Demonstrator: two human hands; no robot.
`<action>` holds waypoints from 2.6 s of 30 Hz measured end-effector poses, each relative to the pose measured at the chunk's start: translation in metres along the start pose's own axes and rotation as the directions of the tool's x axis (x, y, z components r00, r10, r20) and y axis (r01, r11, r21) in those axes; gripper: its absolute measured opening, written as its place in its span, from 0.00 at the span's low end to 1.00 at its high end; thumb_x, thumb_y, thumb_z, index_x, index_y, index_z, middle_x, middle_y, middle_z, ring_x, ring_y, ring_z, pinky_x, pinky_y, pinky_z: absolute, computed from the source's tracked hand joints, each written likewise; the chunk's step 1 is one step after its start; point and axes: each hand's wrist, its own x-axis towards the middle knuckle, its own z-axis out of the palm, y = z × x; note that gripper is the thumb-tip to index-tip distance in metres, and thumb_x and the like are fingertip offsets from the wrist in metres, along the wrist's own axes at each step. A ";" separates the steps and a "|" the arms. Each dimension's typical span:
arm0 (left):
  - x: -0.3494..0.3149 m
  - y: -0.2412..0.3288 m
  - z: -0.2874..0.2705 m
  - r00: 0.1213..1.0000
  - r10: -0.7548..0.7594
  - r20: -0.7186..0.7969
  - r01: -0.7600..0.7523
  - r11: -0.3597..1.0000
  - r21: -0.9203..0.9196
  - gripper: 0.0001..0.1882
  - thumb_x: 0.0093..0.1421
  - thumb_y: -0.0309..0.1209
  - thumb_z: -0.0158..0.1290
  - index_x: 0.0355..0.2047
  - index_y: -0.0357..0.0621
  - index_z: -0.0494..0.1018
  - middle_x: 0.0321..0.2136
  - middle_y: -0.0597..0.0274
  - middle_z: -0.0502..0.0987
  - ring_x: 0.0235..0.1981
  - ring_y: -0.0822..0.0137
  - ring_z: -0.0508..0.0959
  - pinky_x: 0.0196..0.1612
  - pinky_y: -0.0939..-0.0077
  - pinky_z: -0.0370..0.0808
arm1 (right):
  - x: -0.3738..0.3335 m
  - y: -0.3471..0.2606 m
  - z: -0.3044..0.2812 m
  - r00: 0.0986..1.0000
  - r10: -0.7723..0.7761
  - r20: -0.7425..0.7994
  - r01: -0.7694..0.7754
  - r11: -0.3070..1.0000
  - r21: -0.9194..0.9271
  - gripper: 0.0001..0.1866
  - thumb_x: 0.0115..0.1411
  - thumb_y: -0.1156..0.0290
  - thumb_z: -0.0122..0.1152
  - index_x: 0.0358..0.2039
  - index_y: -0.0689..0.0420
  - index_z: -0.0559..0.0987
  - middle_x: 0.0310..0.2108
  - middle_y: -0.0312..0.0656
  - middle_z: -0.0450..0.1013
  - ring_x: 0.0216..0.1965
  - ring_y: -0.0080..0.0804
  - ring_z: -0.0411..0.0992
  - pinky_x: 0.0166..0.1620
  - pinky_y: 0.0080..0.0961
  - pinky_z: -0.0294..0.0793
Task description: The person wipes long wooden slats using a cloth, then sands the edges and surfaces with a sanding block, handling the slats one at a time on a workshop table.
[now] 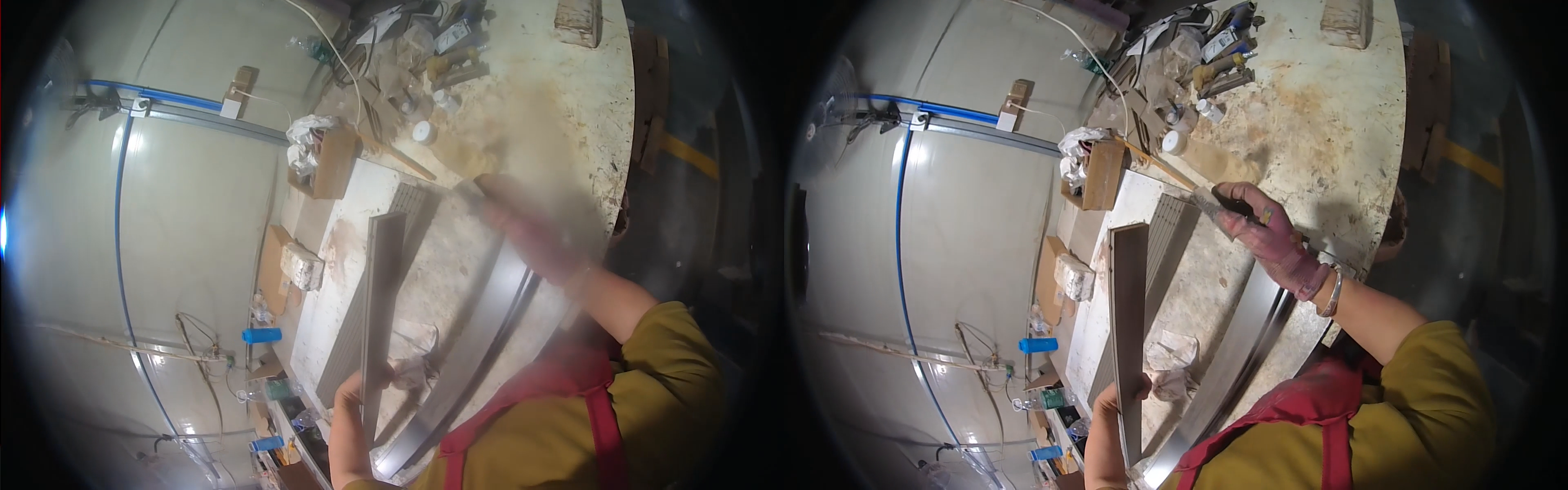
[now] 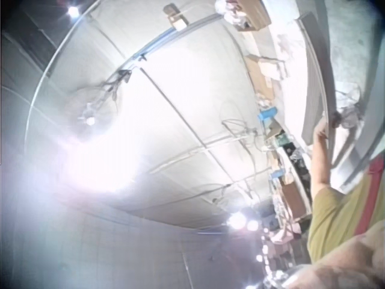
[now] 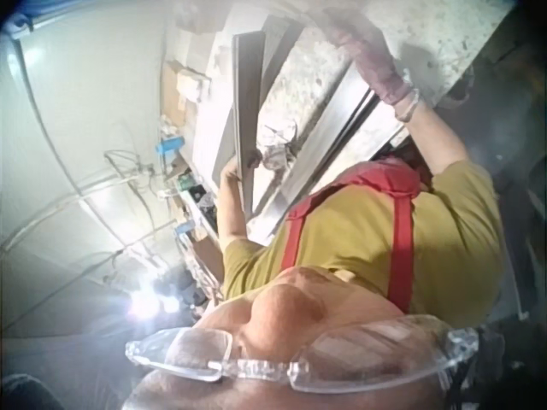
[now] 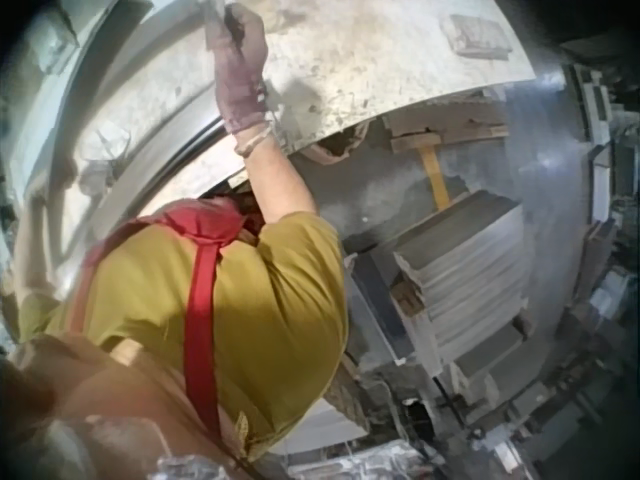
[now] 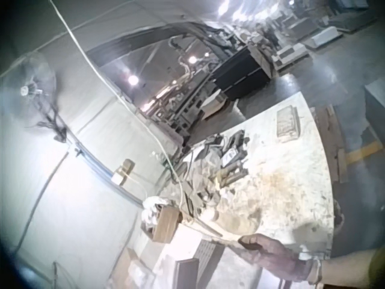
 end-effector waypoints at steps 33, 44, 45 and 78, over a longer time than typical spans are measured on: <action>0.051 -0.002 0.024 0.992 -0.114 0.058 0.126 0.945 -0.303 0.21 0.64 0.47 0.43 0.43 0.43 0.72 0.34 0.67 0.74 0.32 0.76 0.73 0.34 0.84 0.68 | -0.056 0.018 0.005 0.985 -0.171 -0.008 0.138 0.821 -0.553 0.22 0.61 0.71 0.50 0.55 0.63 0.66 0.47 0.39 0.69 0.49 0.26 0.66 0.53 0.22 0.62; 0.081 -0.022 0.060 0.825 0.206 -0.526 0.027 0.916 0.400 0.43 0.55 0.68 0.38 0.29 0.35 0.79 0.33 0.41 0.78 0.40 0.44 0.76 0.47 0.58 0.71 | -0.057 0.109 0.084 0.914 0.153 0.375 0.056 0.869 -0.492 0.20 0.63 0.70 0.53 0.52 0.65 0.69 0.48 0.39 0.68 0.48 0.26 0.66 0.54 0.21 0.62; 0.075 -0.021 0.062 0.805 0.247 -0.540 0.022 0.896 0.443 0.42 0.55 0.68 0.39 0.28 0.34 0.79 0.33 0.42 0.78 0.39 0.44 0.76 0.46 0.58 0.71 | -0.062 0.112 0.095 0.906 0.166 0.389 0.055 0.865 -0.499 0.20 0.63 0.70 0.53 0.52 0.65 0.69 0.48 0.39 0.68 0.48 0.26 0.66 0.54 0.21 0.62; -0.081 -0.110 0.186 0.538 0.315 -0.782 0.316 0.784 0.534 0.53 0.38 0.57 0.63 0.62 0.51 0.54 0.57 0.54 0.60 0.61 0.53 0.58 0.58 0.43 0.56 | -0.094 0.140 0.069 0.881 0.267 0.391 0.133 0.652 -0.746 0.21 0.62 0.63 0.53 0.51 0.63 0.71 0.50 0.43 0.69 0.51 0.31 0.65 0.56 0.25 0.60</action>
